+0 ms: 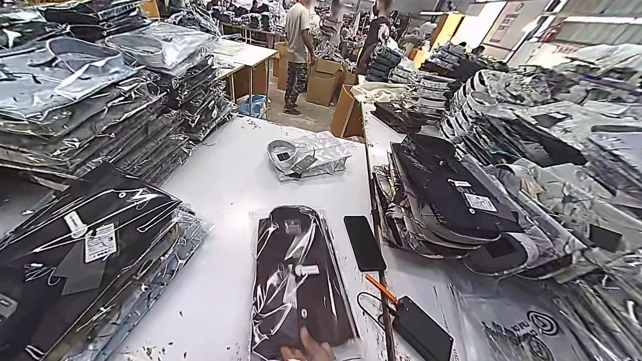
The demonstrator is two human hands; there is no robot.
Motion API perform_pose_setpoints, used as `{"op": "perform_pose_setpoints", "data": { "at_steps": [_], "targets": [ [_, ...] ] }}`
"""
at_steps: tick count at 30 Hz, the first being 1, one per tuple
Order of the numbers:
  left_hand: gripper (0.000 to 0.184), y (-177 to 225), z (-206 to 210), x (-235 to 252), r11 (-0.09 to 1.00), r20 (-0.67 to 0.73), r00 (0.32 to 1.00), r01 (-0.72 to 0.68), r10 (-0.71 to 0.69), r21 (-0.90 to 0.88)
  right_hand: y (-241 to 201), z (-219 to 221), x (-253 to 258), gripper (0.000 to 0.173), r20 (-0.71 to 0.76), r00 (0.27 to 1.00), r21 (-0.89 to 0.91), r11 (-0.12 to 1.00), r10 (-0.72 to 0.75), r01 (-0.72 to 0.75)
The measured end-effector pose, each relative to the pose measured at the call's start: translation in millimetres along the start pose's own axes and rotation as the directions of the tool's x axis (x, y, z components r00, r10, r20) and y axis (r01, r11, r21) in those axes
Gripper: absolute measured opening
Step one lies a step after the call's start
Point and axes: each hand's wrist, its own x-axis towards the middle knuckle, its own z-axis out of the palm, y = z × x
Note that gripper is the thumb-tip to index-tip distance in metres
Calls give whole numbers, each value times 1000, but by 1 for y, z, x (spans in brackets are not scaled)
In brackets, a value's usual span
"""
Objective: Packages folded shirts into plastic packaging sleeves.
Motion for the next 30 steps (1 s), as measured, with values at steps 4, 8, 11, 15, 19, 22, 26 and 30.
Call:
{"op": "perform_pose_setpoints", "data": {
  "at_steps": [4,8,11,15,19,22,26,30],
  "targets": [
    [44,-6,5,5,997,-159,987,24,-35,-69,3,45,33,37,-36,998,10,998,-58,58],
    [56,-4,-9,-5,976,-67,995,59,-75,-210,-3,40,30,44,42,967,19,968,-252,252],
    [53,-13,-5,-23,852,-137,962,-274,237,-446,-21,36,6,48,115,850,-297,799,-513,523],
    [47,-1,-25,-51,585,-158,809,-529,566,-614,-37,26,-14,48,515,426,-686,-59,-744,725],
    [38,2,-30,-56,537,-367,761,-641,534,-548,-16,3,7,54,766,365,-636,-543,-529,548],
    [32,0,-19,-49,904,-241,923,-355,300,-236,12,-32,22,50,830,441,-557,-549,-342,623],
    [50,-6,-6,-32,998,100,994,51,-46,-47,28,-55,37,38,889,240,-453,-664,-391,595],
    [55,-2,-19,-27,998,244,967,59,-66,35,25,-40,46,39,840,351,-541,-602,-413,588]
  ]
}}
